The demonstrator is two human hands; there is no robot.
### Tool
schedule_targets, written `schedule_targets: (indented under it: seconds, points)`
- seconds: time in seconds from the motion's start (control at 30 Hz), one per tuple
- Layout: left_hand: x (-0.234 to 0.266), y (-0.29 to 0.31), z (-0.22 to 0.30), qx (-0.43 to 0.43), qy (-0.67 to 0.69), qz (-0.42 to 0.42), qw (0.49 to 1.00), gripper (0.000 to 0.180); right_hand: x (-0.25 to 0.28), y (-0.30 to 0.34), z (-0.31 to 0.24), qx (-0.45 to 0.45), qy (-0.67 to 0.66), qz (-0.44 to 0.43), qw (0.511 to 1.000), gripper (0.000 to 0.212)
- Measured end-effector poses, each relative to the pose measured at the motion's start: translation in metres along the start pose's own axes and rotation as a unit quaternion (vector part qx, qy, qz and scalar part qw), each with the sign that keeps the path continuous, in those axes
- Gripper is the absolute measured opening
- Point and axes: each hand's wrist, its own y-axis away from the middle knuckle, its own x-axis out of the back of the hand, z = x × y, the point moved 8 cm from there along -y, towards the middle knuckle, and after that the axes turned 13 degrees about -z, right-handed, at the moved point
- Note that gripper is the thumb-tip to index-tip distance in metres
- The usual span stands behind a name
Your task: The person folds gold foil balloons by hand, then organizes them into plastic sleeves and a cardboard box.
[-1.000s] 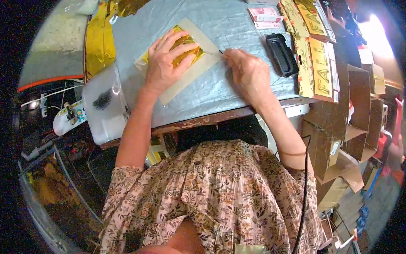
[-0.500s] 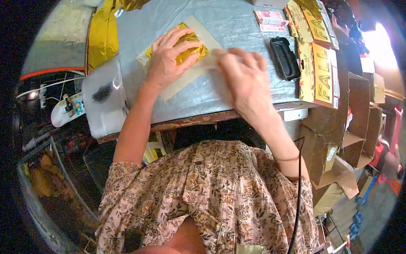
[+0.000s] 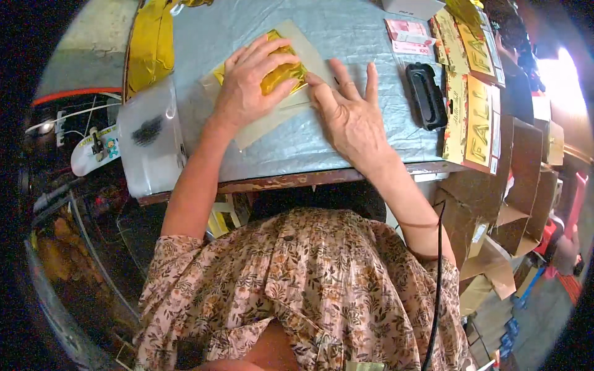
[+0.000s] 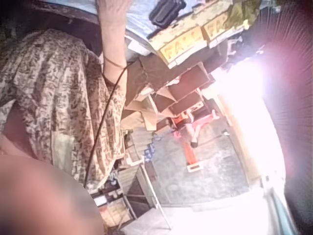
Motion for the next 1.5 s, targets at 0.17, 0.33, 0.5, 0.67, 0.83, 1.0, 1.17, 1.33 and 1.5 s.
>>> schedule_targets:
  seconds: [0.17, 0.33, 0.5, 0.67, 0.83, 1.0, 1.17, 1.33, 1.5]
  points:
    - [-0.001, -0.001, -0.005, 0.007, 0.017, 0.017, 1.0, 0.045, 0.001, 0.0, -0.003, 0.008, -0.001, 0.003, 1.0, 0.014]
    - [0.001, -0.001, -0.005, 0.003, 0.005, 0.023, 1.0, 0.047, 0.0, 0.0, -0.001, 0.017, 0.002, 0.007, 1.0, 0.014]
    - [0.0, -0.002, -0.005, -0.003, 0.007, 0.024, 1.0, 0.048, -0.001, 0.002, 0.0, 0.014, 0.01, 0.004, 1.0, 0.012]
    - [0.001, -0.001, -0.006, 0.012, 0.011, 0.033, 0.999, 0.054, -0.002, 0.003, 0.002, 0.022, -0.005, 0.013, 1.0, 0.012]
    - [-0.003, -0.001, -0.004, 0.021, -0.013, 0.025, 0.999, 0.061, -0.006, 0.006, 0.004, 0.023, -0.004, 0.013, 1.0, 0.015]
    - [-0.004, 0.002, -0.006, 0.026, -0.031, 0.019, 0.999, 0.069, -0.005, 0.004, 0.003, 0.022, 0.009, 0.003, 1.0, 0.017]
    - [-0.004, 0.003, -0.016, 0.05, -0.008, -0.013, 0.999, 0.079, -0.008, 0.004, 0.003, 0.033, 0.029, 0.005, 0.999, 0.019]
    - [-0.01, 0.009, -0.03, 0.103, -0.117, -0.154, 0.976, 0.08, -0.013, 0.006, 0.006, 0.04, 0.039, -0.005, 0.998, 0.019]
    - [-0.022, 0.01, -0.056, 0.079, -0.108, -0.11, 0.985, 0.067, -0.012, 0.002, 0.006, 0.025, 0.033, -0.02, 0.999, 0.018]
